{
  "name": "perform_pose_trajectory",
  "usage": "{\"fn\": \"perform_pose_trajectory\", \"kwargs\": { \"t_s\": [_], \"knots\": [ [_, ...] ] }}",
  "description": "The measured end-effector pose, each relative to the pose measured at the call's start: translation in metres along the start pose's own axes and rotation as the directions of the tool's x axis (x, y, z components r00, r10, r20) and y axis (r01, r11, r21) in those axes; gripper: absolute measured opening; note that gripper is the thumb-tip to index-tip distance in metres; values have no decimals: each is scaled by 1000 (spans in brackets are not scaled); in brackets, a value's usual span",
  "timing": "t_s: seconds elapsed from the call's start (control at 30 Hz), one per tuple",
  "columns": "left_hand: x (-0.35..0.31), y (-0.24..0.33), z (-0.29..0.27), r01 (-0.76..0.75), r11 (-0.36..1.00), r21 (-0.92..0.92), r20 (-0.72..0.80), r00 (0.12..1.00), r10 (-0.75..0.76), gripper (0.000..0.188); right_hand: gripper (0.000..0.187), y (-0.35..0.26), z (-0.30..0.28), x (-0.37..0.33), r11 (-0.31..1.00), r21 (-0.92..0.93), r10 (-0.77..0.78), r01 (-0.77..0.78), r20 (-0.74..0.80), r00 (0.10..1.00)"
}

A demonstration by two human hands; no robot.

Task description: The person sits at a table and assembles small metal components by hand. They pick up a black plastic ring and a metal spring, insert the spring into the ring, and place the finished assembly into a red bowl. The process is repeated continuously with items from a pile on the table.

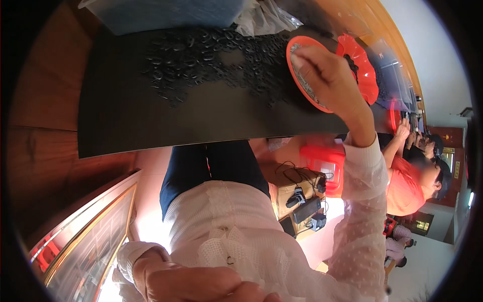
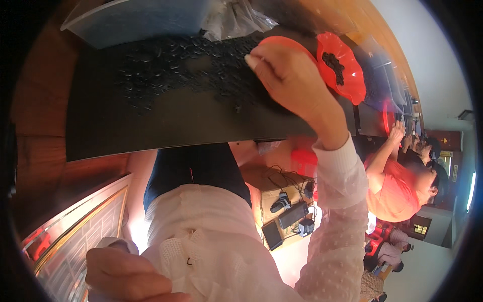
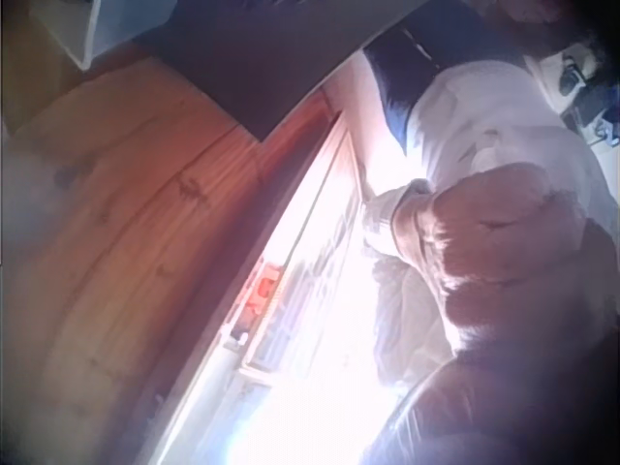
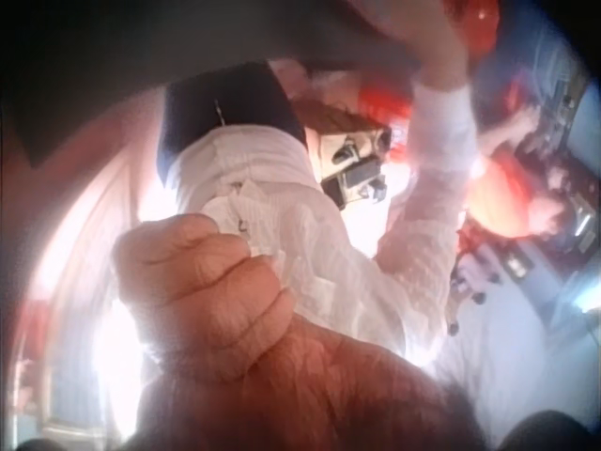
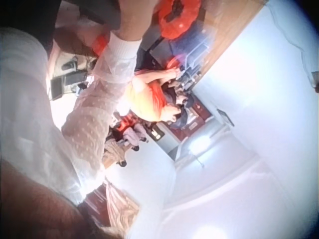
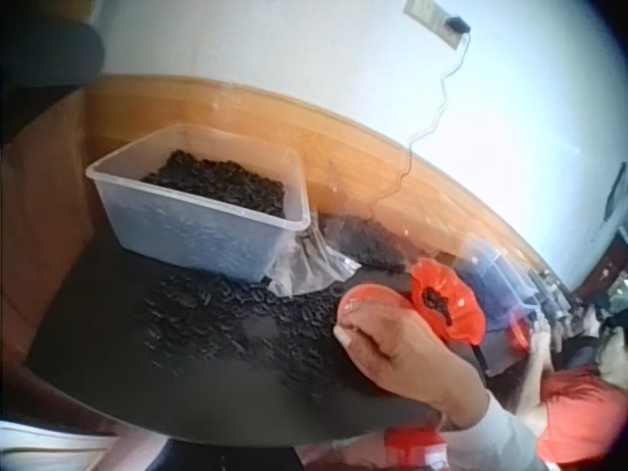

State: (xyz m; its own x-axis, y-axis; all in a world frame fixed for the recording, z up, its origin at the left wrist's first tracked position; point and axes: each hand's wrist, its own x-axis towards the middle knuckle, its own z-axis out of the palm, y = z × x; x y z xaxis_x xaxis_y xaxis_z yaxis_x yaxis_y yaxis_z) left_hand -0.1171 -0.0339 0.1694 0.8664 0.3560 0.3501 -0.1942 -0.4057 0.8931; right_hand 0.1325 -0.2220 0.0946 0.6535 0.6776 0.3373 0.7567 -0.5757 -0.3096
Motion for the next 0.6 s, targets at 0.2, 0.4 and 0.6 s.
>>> {"fn": "perform_pose_trajectory", "kwargs": {
  "t_s": [0.2, 0.4, 0.6],
  "knots": [
    [26, -63, 5, -336, 889, -312, 277, 862, 424, 8, 10, -15, 34, -6, 996, -55, -60, 69, 159, 985],
    [34, -141, 22, -287, 894, -345, 559, 702, 441, 27, 13, -15, 40, -8, 968, -235, -23, 92, 282, 959],
    [29, -161, 34, -57, 960, -273, 582, 785, 212, 25, 14, -18, 54, -2, 948, -289, -46, 136, 296, 954]
  ]
}}
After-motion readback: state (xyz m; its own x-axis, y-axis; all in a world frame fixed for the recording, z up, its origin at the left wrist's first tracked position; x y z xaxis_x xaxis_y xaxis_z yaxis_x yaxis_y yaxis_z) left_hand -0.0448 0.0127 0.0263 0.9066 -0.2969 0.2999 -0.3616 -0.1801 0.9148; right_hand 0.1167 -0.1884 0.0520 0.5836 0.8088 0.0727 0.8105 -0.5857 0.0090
